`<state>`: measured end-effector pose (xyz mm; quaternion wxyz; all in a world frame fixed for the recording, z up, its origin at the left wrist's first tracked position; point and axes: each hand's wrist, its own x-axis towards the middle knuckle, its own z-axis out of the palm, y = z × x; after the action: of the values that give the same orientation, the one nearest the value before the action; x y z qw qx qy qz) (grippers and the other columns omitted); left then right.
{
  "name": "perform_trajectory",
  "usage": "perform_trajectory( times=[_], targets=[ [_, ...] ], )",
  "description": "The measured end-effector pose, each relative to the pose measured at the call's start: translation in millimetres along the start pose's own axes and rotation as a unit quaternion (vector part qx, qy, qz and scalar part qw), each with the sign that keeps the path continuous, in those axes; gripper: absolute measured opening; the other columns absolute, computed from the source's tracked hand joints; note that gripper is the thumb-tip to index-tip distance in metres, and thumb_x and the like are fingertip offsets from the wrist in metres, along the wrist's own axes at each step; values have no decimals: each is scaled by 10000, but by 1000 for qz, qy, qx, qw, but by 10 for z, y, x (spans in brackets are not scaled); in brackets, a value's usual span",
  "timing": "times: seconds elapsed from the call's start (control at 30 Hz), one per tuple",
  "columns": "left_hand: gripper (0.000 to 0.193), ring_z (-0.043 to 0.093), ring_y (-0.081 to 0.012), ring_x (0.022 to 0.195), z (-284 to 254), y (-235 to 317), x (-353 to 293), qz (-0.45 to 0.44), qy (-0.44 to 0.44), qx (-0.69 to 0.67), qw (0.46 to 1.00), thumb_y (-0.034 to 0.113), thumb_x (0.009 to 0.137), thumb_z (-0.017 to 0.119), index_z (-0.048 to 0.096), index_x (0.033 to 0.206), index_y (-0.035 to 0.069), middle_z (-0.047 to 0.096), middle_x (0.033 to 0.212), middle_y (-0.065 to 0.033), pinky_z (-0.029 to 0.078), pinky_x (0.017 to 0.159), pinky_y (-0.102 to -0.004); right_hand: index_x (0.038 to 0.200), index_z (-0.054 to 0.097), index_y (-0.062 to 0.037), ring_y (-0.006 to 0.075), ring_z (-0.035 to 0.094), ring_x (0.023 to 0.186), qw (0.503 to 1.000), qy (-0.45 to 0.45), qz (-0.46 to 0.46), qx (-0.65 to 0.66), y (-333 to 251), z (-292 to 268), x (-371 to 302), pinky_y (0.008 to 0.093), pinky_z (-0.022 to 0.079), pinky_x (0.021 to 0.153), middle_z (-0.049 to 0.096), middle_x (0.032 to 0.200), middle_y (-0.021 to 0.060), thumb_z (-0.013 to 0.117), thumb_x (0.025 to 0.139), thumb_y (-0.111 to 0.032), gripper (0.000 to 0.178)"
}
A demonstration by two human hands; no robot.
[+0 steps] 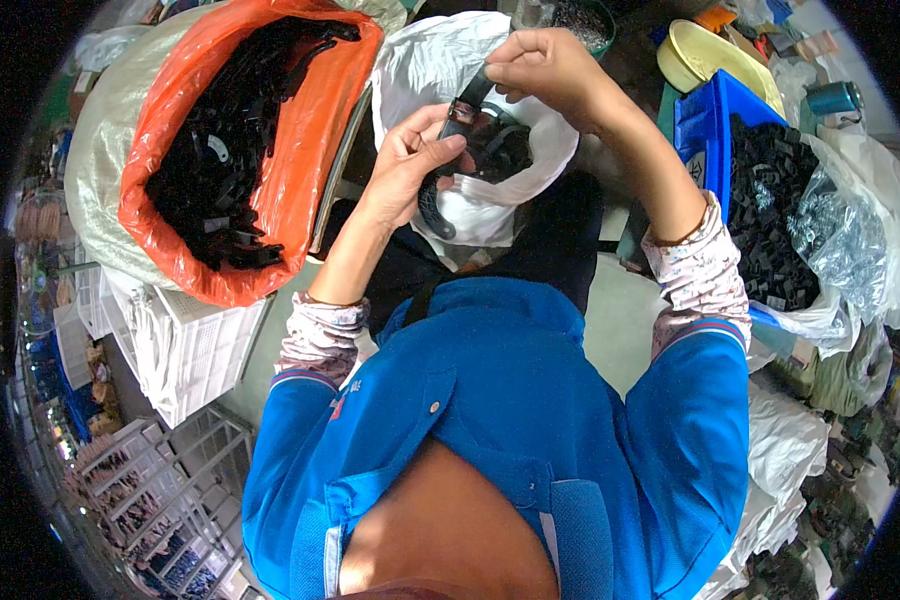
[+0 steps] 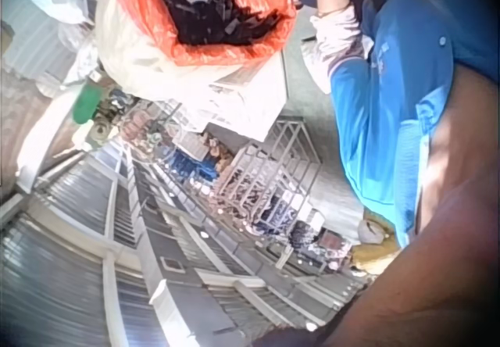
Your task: The person repeatedly picks small black plastic components from a blue bin, attaches a small metal piece to each, and places the assembled unit into a white bag. The process is continuous and repetitive throughout the clip.
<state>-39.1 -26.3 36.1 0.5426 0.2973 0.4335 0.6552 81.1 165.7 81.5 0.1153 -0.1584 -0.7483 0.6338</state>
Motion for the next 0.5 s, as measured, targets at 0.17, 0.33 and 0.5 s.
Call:
perform_trajectory(
  times=[0.17, 0.33, 0.5],
  targets=[
    [271, 600, -74, 722, 2, -15, -7, -7, 4, 9, 1000, 82, 867, 605, 553, 1130, 47, 640, 1020, -14, 376, 491, -166, 939, 637, -10, 65, 559, 693, 1000, -9, 10, -28, -10, 0, 60, 217, 468, 671, 613, 756, -2, 673, 836, -166, 191],
    [292, 604, -81, 721, 14, -22, -7, -2, 16, -6, 1000, 87, 871, 603, 540, 1151, 40, 640, 1047, -26, 381, 497, -167, 917, 636, -15, 62, 543, 662, 998, -22, 14, -48, -43, 16, 96, 217, 466, 647, 590, 716, -18, 674, 826, -179, 192],
    [309, 610, -94, 719, 11, -48, -2, -5, 22, -10, 1000, 90, 870, 609, 529, 1163, 28, 640, 1059, -36, 391, 491, -171, 889, 633, -22, 65, 543, 655, 997, -28, 2, -68, 12, 30, 136, 217, 463, 628, 592, 713, -13, 667, 820, -191, 186]
  ],
)
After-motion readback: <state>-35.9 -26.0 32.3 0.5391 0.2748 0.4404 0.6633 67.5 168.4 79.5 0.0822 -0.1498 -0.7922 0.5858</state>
